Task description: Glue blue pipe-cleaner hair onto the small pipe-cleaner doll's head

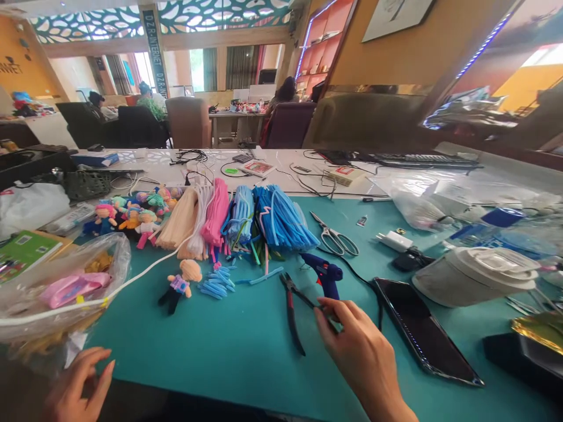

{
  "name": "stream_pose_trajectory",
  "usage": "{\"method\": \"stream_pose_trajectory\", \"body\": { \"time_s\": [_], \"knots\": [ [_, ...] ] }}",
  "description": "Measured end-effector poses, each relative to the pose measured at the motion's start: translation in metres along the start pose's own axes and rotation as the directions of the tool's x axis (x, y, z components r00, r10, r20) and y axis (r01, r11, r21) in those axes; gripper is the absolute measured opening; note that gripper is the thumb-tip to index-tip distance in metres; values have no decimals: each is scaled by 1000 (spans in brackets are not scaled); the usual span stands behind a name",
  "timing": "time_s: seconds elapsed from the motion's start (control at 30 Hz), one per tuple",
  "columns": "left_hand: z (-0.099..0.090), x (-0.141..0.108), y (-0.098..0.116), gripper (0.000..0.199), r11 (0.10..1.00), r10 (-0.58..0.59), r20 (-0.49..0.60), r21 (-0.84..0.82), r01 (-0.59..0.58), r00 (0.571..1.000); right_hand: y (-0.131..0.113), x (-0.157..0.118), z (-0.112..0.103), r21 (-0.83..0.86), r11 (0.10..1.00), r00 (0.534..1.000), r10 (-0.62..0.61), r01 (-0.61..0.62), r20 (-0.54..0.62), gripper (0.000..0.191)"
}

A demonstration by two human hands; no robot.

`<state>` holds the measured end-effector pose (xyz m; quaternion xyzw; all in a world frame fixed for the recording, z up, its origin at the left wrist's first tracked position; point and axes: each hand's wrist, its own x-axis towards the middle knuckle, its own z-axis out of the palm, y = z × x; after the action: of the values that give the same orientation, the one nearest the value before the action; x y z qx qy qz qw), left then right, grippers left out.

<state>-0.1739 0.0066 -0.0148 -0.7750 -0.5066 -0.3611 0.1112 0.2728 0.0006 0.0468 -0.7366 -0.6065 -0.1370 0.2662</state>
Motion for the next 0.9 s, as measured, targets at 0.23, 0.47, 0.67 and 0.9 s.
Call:
{"method": "stream_pose_trajectory", "body": {
  "time_s": [0.23, 0.47, 0.67, 0.9],
  "knots": [
    [25, 48, 37, 10, 990, 74, -16, -119, -76, 997, -11, -9, 13, -31, 992, 983, -121, 126, 140, 27],
    [72, 117, 54, 22, 974, 21, 161, -228, 16, 987, -36, -8, 17, 67, 961, 938, -278, 270, 208, 24],
    [101, 157, 52, 38, 944, -101, 412, -247, 217, 906, -45, 0, 13, 24, 967, 932, -249, 252, 264, 20],
    [113, 163, 50, 32, 925, -131, 447, -266, 271, 885, -20, -4, 9, -257, 965, 940, 30, 61, 338, 18]
  ]
}}
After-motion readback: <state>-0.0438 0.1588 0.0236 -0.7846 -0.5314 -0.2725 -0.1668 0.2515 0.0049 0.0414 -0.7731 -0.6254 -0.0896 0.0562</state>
